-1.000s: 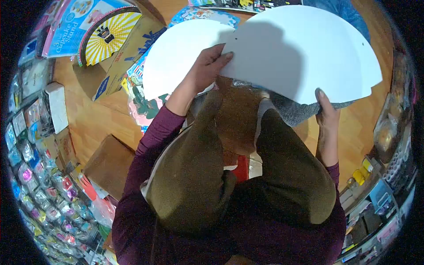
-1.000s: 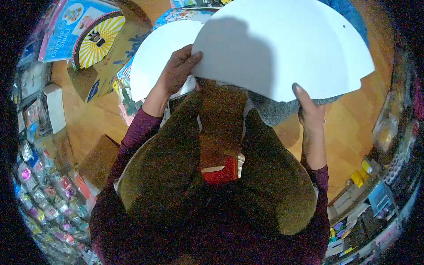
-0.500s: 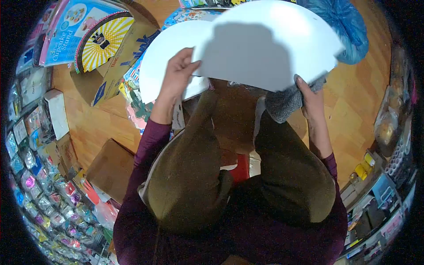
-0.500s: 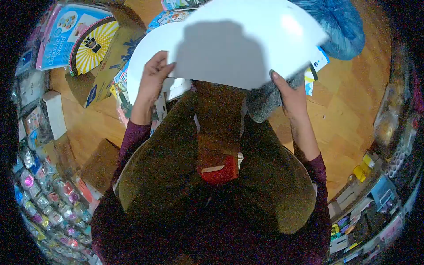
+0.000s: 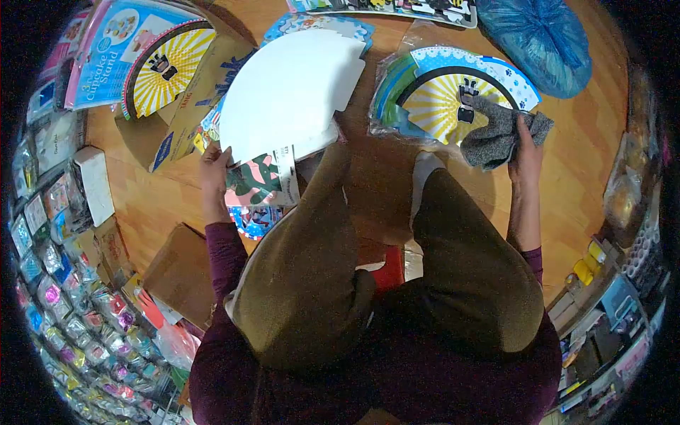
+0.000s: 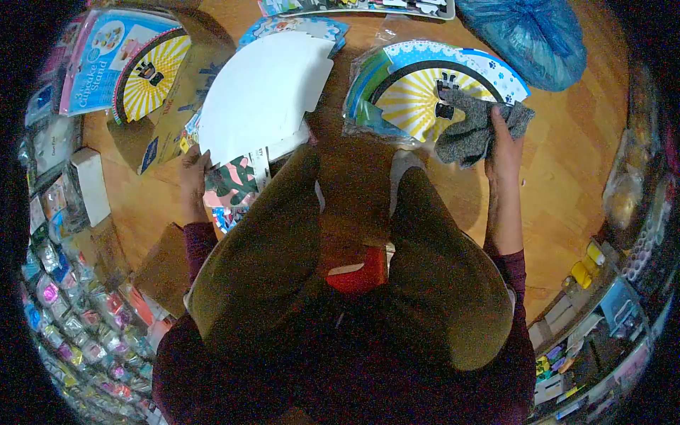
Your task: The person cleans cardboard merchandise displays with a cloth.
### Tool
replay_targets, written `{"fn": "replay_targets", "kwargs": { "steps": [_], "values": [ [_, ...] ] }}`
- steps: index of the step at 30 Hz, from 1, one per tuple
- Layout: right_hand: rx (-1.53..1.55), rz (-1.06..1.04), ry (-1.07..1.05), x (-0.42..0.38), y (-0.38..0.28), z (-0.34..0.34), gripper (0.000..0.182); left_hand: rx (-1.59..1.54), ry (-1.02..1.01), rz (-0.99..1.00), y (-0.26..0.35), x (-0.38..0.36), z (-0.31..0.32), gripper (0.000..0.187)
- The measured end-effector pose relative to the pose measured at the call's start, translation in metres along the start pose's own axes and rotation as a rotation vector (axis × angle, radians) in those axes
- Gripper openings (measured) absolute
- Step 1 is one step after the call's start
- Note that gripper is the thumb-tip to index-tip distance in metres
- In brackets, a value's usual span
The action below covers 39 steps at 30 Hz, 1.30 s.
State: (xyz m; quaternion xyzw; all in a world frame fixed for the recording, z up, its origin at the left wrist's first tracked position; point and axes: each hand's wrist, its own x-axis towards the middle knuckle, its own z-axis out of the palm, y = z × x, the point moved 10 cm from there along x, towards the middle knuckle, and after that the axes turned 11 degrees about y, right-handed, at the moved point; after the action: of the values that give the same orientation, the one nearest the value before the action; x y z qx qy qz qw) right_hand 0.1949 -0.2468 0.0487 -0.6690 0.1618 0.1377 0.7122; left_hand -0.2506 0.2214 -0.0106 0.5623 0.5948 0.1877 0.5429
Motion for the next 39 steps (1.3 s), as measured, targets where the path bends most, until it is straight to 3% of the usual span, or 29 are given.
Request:
{"fn": "replay_targets", "kwargs": {
  "steps": [3,6,7,8,9,10,11,12,13,19,21,31,35,36,37,39],
  "values": [
    [-0.033,-0.024,0.008,0.004,0.001,-0.002,0.031,0.187,0.014,0.044,-0.001,0.006,0.000,0.018],
    [-0.065,-0.043,0.017,0.006,-0.001,-0.002,0.033,0.860,0.295,0.630,0.085,-0.014,0.002,0.039],
    [-0.083,-0.090,0.003,0.005,-0.006,0.000,0.033,0.657,0.161,0.738,0.084,0.011,-0.001,0.036],
    [-0.104,-0.132,-0.016,0.003,-0.010,0.002,0.033,0.390,0.088,0.698,0.148,-0.030,0.032,0.032],
    [-0.130,-0.126,-0.038,0.000,-0.010,0.007,0.033,0.232,0.142,0.447,0.182,-0.045,0.039,0.030],
    [-0.130,-0.122,-0.011,-0.002,-0.012,0.008,0.032,0.269,-0.051,0.563,0.223,-0.046,0.056,0.033],
    [-0.135,-0.113,0.016,-0.004,-0.011,0.006,0.031,0.382,-0.096,1.111,0.280,-0.047,0.064,0.031],
    [-0.168,-0.099,-0.007,-0.007,-0.008,0.008,0.031,0.563,0.151,1.309,0.326,-0.103,0.083,0.036],
    [-0.174,-0.131,0.007,-0.006,-0.009,0.007,0.029,0.754,0.407,1.497,0.355,-0.161,0.112,0.054],
    [-0.199,-0.136,-0.061,-0.001,-0.001,0.012,0.020,0.762,0.329,1.252,0.306,-0.137,0.105,0.050],
    [-0.242,-0.144,-0.111,0.005,0.006,0.012,0.030,0.745,0.290,1.184,0.294,-0.135,0.108,0.048],
    [-0.278,-0.219,-0.058,-0.005,0.000,0.010,0.042,0.643,0.127,0.926,0.245,-0.117,0.135,0.041],
    [-0.333,-0.011,-0.071,0.008,0.023,-0.005,0.045,0.632,-0.014,0.878,0.235,-0.110,0.150,0.039],
    [-0.326,-0.044,-0.075,0.016,0.021,-0.015,0.048,0.585,-0.075,0.918,0.246,-0.107,0.170,0.038],
    [-0.398,-0.284,-0.028,0.022,0.005,-0.015,0.049,0.532,-0.057,0.944,0.254,-0.100,0.180,0.037],
    [-0.307,-0.276,-0.003,0.015,-0.002,-0.007,0.047,0.500,-0.100,0.903,0.243,-0.095,0.190,0.036]
  ]
}}
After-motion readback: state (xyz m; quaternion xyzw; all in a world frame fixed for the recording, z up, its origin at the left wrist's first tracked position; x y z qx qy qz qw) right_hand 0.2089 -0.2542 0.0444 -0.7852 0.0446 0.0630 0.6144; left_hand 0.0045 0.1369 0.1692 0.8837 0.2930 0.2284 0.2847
